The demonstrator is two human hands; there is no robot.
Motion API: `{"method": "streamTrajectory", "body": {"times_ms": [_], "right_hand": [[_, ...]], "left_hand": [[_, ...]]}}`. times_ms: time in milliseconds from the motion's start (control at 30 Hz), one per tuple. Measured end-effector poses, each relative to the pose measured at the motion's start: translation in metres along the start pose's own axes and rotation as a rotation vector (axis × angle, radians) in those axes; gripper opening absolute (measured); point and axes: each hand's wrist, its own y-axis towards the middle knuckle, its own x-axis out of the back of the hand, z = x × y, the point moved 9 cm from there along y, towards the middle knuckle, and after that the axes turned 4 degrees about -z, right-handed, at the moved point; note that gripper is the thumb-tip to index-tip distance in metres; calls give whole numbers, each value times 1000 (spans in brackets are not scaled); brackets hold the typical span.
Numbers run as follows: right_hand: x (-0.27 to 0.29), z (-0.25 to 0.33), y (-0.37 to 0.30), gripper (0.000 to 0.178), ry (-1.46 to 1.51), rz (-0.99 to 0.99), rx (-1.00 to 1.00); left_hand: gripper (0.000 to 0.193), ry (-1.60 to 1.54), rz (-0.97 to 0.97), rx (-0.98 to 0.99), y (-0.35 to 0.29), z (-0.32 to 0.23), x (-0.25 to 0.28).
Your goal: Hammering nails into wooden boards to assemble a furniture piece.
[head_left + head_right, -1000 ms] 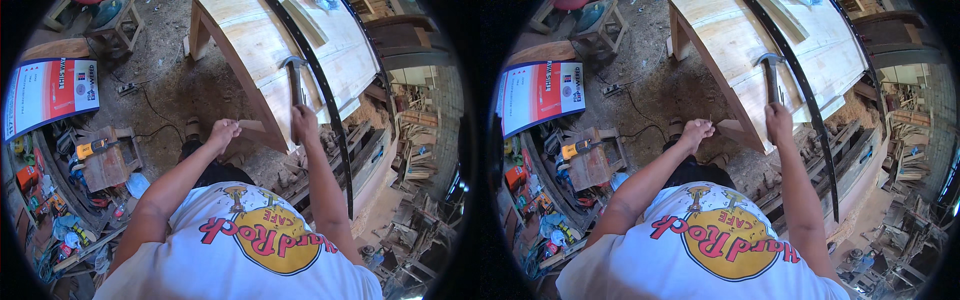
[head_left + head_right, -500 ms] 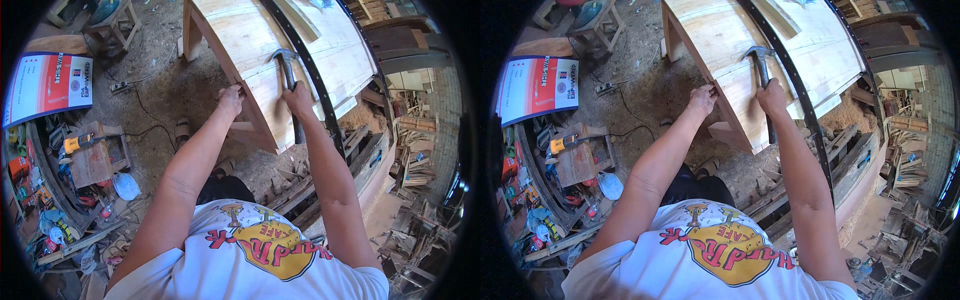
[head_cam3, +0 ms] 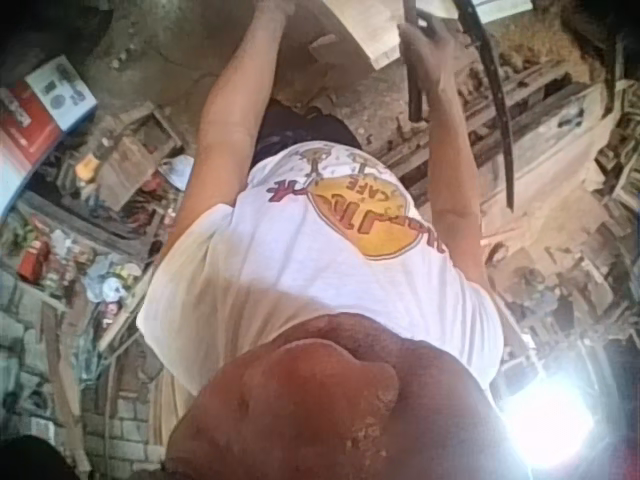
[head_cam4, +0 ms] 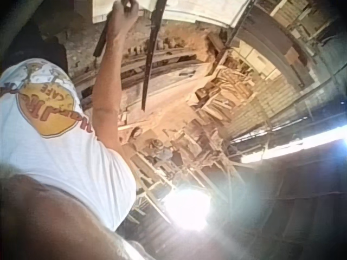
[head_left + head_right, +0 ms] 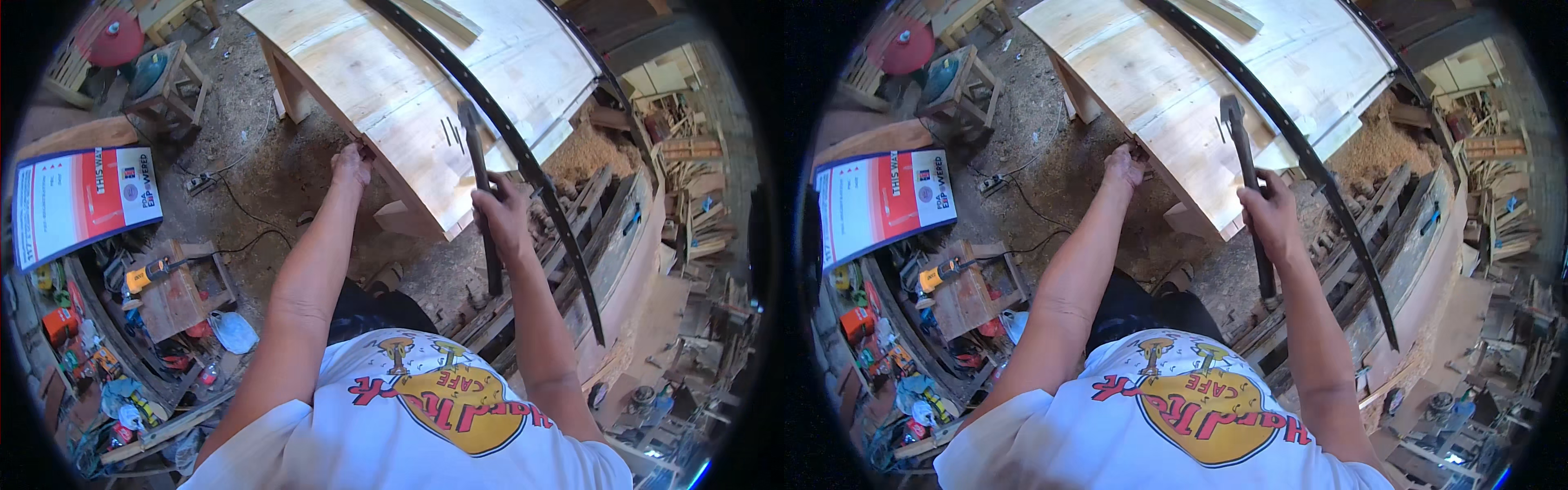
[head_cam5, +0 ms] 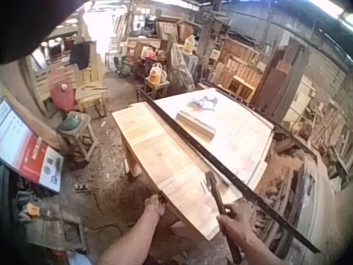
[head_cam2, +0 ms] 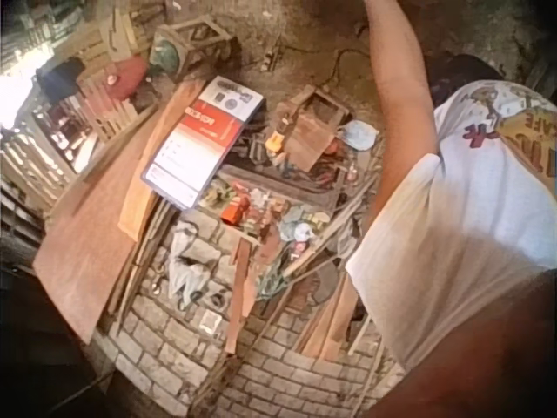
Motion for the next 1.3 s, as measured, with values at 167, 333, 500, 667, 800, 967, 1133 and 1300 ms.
{"method": "streamTrajectory", "body": {"times_ms": [167,333,500,667,800,967,1133,1300], "right_hand": [[52,-49,-62,47,-59,-12,-8],[81,-104,-101,47,-83,-38,-69],[91,-133,-127,47,20,-83,-152],[102,-136,-136,47,94,-146,-158],[113,-134,-140,47,179,-178,-163],[130,-147,-147,45,220,-234,-117],[139,-169,-158,45,291,-241,-137],[140,-184,-166,47,321,-260,-168]], "left_hand": [[22,-7,-81,-19,10,2,4],[16,-20,-8,-20,22,6,14],[19,57,-27,27,-6,36,24],[23,154,21,111,-44,79,41],[30,376,11,207,-65,113,64],[41,495,4,280,-78,135,81],[28,444,31,324,-99,144,72],[15,393,105,416,-95,141,71]]}}
